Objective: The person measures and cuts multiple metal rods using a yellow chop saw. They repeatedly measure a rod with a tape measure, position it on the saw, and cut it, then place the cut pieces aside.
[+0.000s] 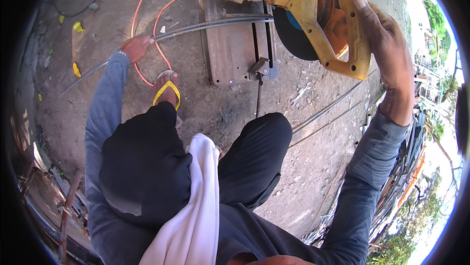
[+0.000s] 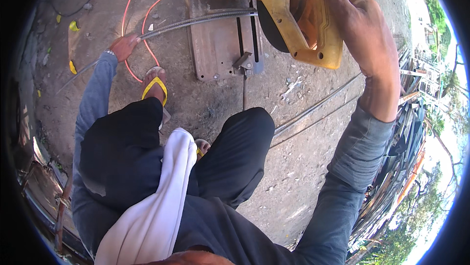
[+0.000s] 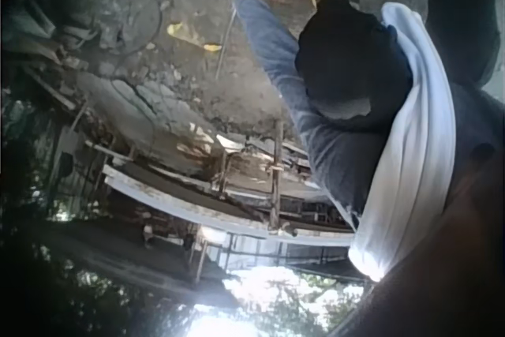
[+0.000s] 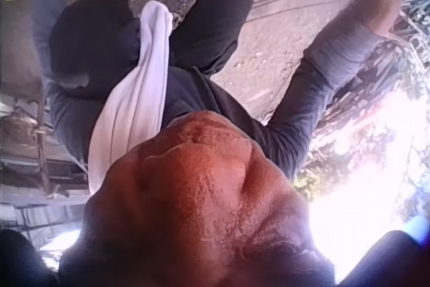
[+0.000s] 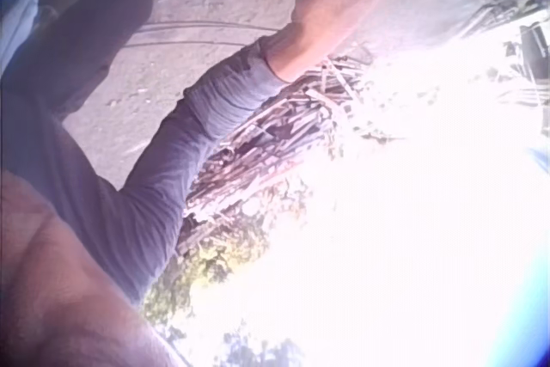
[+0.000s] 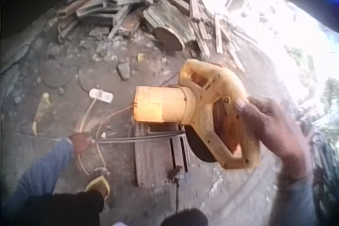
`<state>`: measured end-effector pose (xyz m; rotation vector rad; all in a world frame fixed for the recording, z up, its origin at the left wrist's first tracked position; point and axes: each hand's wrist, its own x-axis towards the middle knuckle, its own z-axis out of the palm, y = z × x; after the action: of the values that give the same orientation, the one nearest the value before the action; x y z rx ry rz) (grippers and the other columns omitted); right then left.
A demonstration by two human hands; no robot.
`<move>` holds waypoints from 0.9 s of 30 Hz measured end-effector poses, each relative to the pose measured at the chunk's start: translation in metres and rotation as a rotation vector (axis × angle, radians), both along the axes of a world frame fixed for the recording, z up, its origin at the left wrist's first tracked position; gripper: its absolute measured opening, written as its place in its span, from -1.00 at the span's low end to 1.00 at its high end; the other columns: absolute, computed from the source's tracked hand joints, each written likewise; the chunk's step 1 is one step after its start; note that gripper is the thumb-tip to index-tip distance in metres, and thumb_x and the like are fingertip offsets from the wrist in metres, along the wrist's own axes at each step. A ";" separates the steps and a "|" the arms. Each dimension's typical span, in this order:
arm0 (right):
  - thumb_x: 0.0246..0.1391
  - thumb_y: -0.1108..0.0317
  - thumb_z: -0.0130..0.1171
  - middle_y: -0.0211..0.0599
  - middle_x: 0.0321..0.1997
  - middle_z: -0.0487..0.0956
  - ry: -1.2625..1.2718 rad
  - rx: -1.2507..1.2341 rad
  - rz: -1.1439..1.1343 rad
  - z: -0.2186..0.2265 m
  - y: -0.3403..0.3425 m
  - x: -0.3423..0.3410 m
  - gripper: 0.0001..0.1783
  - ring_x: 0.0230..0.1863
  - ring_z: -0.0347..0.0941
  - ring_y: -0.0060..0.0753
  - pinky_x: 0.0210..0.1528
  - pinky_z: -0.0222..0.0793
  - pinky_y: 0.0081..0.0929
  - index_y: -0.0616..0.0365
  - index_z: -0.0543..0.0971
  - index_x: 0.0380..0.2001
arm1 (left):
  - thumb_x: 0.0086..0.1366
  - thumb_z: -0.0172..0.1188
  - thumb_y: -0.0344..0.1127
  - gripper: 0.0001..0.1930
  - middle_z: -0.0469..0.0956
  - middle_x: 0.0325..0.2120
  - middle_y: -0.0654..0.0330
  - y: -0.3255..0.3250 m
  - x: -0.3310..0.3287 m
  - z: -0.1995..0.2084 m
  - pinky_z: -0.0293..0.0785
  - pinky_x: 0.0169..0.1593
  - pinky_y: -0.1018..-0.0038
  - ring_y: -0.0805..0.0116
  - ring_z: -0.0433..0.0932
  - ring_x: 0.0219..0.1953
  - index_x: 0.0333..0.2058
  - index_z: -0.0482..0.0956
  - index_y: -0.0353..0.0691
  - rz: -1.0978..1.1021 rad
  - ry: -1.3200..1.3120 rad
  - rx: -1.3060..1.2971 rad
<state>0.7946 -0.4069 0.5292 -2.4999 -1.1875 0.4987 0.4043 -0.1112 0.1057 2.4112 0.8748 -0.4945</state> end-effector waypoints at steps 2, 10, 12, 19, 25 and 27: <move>0.29 -0.21 0.18 -0.16 -0.14 0.68 0.180 0.058 -0.052 -0.009 0.014 -0.007 -0.29 -0.18 0.66 -0.38 -0.15 0.63 -0.46 0.29 0.60 0.11 | 0.55 -0.18 0.14 -0.47 0.59 -0.05 -0.24 -0.003 -0.003 -0.005 0.44 0.11 -0.01 -0.31 0.53 0.04 0.12 0.47 -0.19 0.025 -0.036 -0.001; 0.30 -0.13 0.21 -0.23 -0.50 0.62 0.338 0.102 -0.123 -0.028 0.022 -0.006 -0.40 -0.52 0.57 -0.48 -0.46 0.51 -0.53 0.34 0.67 -0.23 | 0.54 -0.20 0.18 -0.44 0.61 -0.04 -0.20 -0.008 0.003 0.002 0.44 0.11 -0.04 -0.27 0.57 0.02 0.16 0.47 -0.16 0.039 0.001 0.017; 0.31 -0.07 0.21 -0.29 -0.63 0.55 0.384 0.191 -0.133 -0.041 0.013 -0.012 -0.45 -0.67 0.53 -0.49 -0.64 0.40 -0.55 0.31 0.66 -0.38 | 0.54 -0.20 0.18 -0.44 0.61 -0.05 -0.20 -0.009 0.009 0.011 0.45 0.10 -0.05 -0.27 0.57 0.02 0.16 0.46 -0.16 0.031 0.049 -0.001; 0.32 0.02 0.20 -0.32 -0.72 0.51 0.367 0.189 -0.151 -0.060 -0.004 -0.037 -0.52 -0.70 0.47 -0.52 -0.63 0.34 -0.53 0.28 0.65 -0.43 | 0.55 -0.22 0.16 -0.51 0.63 -0.15 -0.16 -0.013 0.000 0.005 0.45 0.03 -0.10 -0.27 0.59 -0.05 0.05 0.46 -0.11 0.026 0.006 0.057; 0.35 0.05 0.15 -0.34 -0.72 0.50 0.354 0.181 -0.205 -0.073 -0.014 -0.046 -0.54 -0.69 0.44 -0.55 -0.60 0.32 -0.52 0.23 0.61 -0.48 | 0.55 -0.16 0.07 -0.60 0.63 -0.21 -0.14 -0.014 -0.001 0.007 0.47 -0.03 -0.12 -0.28 0.61 -0.12 -0.01 0.43 -0.12 0.005 -0.028 0.072; 0.35 0.05 0.15 -0.35 -0.72 0.49 0.327 0.167 -0.216 -0.074 -0.015 -0.048 -0.54 -0.69 0.43 -0.56 -0.60 0.32 -0.52 0.22 0.60 -0.48 | 0.55 -0.14 0.04 -0.63 0.63 -0.23 -0.15 -0.014 -0.004 -0.001 0.48 -0.05 -0.12 -0.29 0.61 -0.14 -0.02 0.43 -0.12 0.002 -0.059 0.082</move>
<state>0.7470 -0.4220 0.4549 -2.2604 -0.7909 0.6865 0.4002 -0.1250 0.1051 2.4851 0.8875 -0.3916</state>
